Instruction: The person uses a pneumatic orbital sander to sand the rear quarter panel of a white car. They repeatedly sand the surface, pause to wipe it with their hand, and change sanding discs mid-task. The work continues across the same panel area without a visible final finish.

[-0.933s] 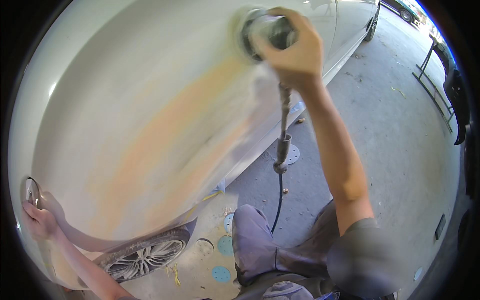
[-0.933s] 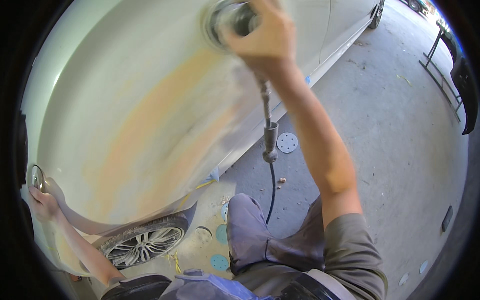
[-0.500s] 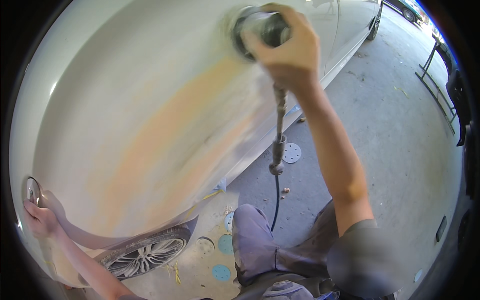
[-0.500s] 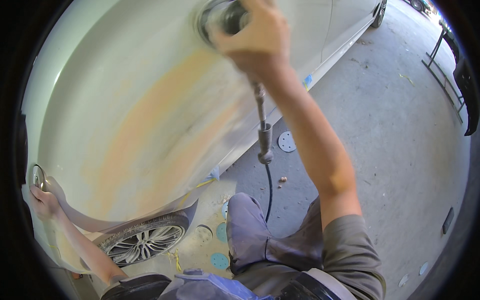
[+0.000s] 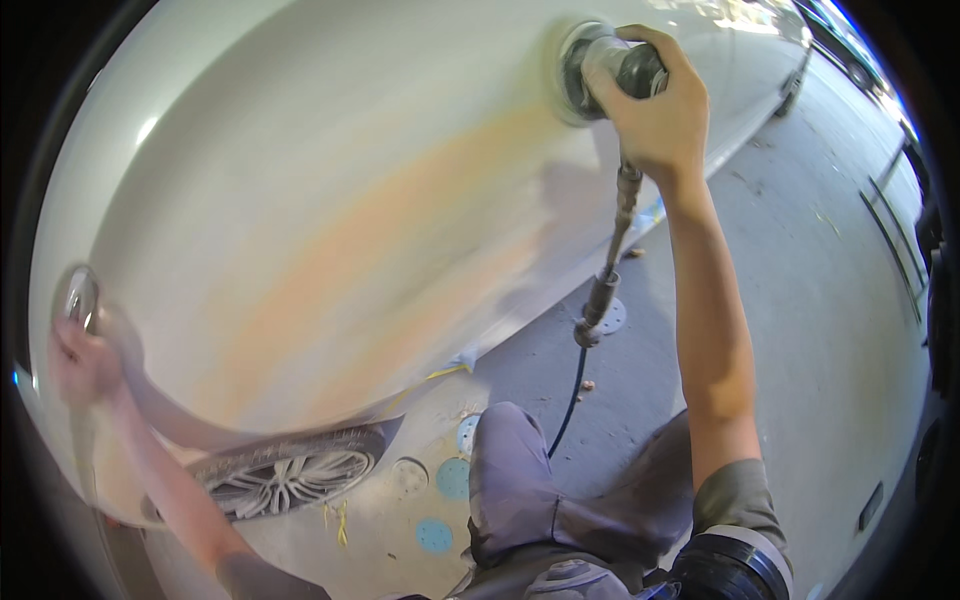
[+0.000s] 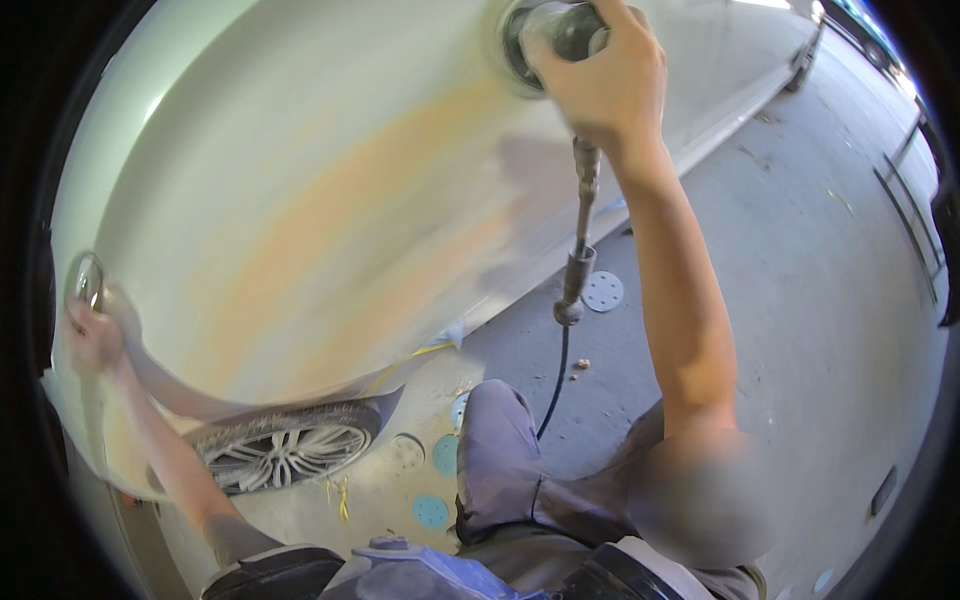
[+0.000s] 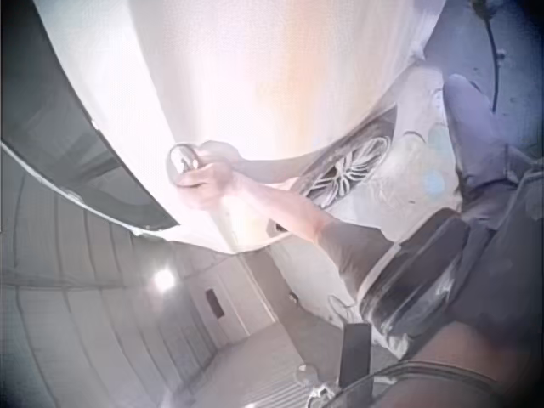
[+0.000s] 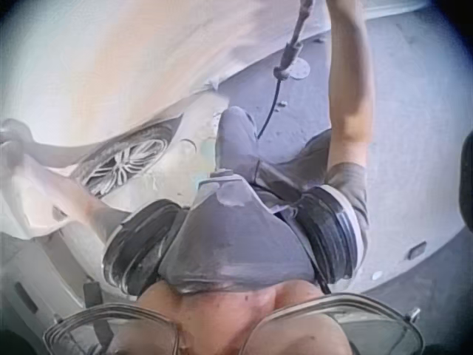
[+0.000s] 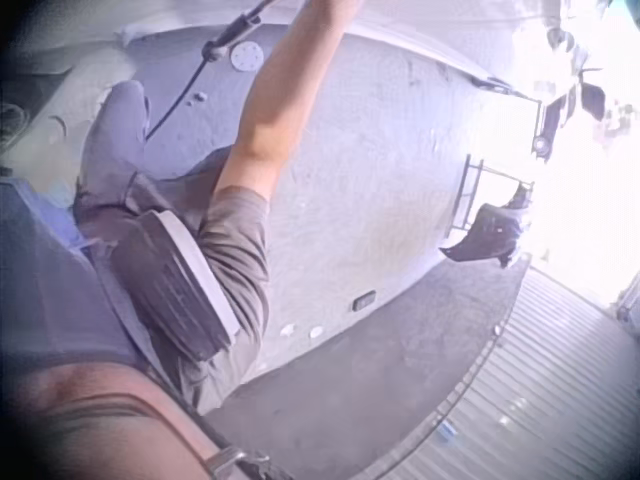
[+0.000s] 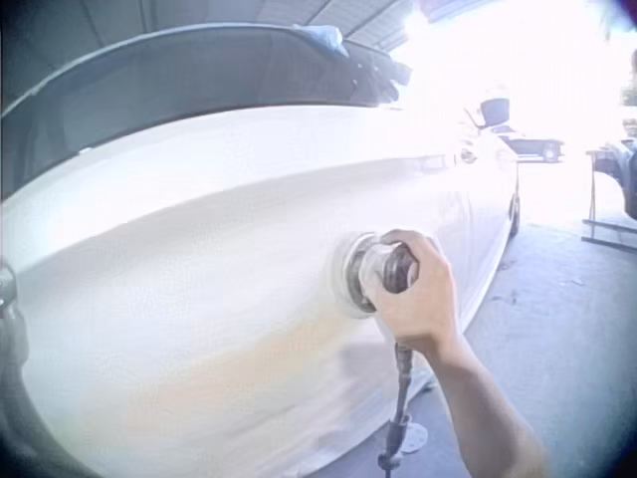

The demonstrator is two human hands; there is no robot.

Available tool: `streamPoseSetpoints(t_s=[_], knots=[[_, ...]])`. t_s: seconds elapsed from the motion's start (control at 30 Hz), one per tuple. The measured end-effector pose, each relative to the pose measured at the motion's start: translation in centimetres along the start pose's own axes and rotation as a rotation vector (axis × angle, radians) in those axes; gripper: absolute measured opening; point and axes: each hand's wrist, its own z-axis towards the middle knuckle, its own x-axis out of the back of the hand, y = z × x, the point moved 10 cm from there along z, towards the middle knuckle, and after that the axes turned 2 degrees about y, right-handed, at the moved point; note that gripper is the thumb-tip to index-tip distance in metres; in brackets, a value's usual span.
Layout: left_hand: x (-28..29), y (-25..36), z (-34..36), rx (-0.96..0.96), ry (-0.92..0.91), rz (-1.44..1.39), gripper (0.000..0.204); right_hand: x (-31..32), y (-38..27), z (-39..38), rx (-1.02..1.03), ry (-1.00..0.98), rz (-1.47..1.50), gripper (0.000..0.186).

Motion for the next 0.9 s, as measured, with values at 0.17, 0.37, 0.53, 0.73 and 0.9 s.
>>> streamPoseSetpoints(t_s=[0.17,0.37,0.53,0.73,0.9], knots=[[2.9,4.6,-0.7,-0.178,0.101,-0.224,0.037,-5.7,-15.9,-6.6,0.327,-0.18,0.062,0.043],[5.3,8.3,-1.0,-0.256,0.039,-0.38,0.038,-11.0,-31.6,-16.2,0.623,-0.431,0.192,0.018],[6.3,9.3,-1.2,-0.287,0.049,-0.351,0.035,-11.7,-34.1,-18.4,0.684,-0.436,0.194,0.018],[5.8,8.7,-1.2,-0.214,0.071,-0.376,0.037,-8.6,-24.1,-12.3,0.38,-0.311,0.089,0.048],[5.8,8.6,-1.3,-0.23,0.138,-0.37,0.039,-8.1,-24.0,-12.0,0.44,-0.2,0.115,0.047]])
